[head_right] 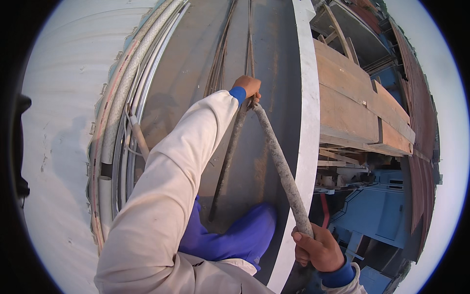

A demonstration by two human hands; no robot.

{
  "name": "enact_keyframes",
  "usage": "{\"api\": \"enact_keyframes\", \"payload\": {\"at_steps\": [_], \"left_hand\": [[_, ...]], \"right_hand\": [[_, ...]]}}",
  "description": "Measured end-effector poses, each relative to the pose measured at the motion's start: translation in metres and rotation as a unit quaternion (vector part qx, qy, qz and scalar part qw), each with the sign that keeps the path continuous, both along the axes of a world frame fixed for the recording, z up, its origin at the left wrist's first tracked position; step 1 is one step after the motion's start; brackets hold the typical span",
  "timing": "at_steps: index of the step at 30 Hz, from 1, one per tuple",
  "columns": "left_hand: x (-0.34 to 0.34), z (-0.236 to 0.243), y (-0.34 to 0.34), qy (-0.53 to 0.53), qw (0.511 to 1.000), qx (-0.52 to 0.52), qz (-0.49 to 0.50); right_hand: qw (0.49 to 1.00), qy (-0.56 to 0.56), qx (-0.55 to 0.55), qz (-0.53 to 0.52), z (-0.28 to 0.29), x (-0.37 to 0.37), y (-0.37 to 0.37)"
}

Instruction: The person sits on a rooftop and repeatedly bends thin metal rods using a larger metal bar as a lever. They hold each rod with one hand and apply force with the other, then place the bent rods aside. The person later walks across a wooden plank to another section of the roof.

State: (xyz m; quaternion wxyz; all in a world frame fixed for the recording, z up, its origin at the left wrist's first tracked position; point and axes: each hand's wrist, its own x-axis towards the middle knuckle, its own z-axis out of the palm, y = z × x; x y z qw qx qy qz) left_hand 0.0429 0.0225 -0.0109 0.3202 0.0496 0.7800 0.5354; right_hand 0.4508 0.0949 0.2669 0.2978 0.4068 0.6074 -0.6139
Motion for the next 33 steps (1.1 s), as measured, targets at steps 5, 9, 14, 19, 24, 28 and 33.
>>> {"api": "enact_keyframes", "payload": {"at_steps": [5, 9, 14, 19, 24, 28, 33], "left_hand": [[0.007, 0.011, -0.003, -0.025, 1.000, 0.015, 0.010], [0.005, 0.011, -0.007, -0.038, 0.999, 0.022, 0.010], [0.001, 0.003, 0.000, -0.044, 0.998, 0.025, 0.025], [-0.002, -0.007, 0.002, 0.000, 1.000, 0.018, -0.021], [0.001, -0.004, 0.004, -0.052, 0.996, 0.049, 0.048], [0.003, 0.002, 0.003, -0.082, 0.991, 0.063, 0.079], [0.004, 0.003, 0.003, -0.088, 0.992, 0.059, 0.073]], "right_hand": [[1.000, 0.000, 0.003, 0.002, -0.006, -0.001, -0.023], [0.999, 0.016, 0.040, -0.001, -0.032, 0.015, -0.042], [0.992, 0.084, 0.090, 0.000, -0.106, 0.052, -0.077], [0.969, 0.161, 0.185, 0.034, -0.208, 0.077, -0.109], [0.948, 0.153, 0.268, 0.081, -0.279, 0.069, -0.124], [0.952, 0.090, 0.278, 0.095, -0.293, 0.060, -0.120], [0.944, 0.035, 0.306, 0.116, -0.297, 0.043, -0.113]]}}
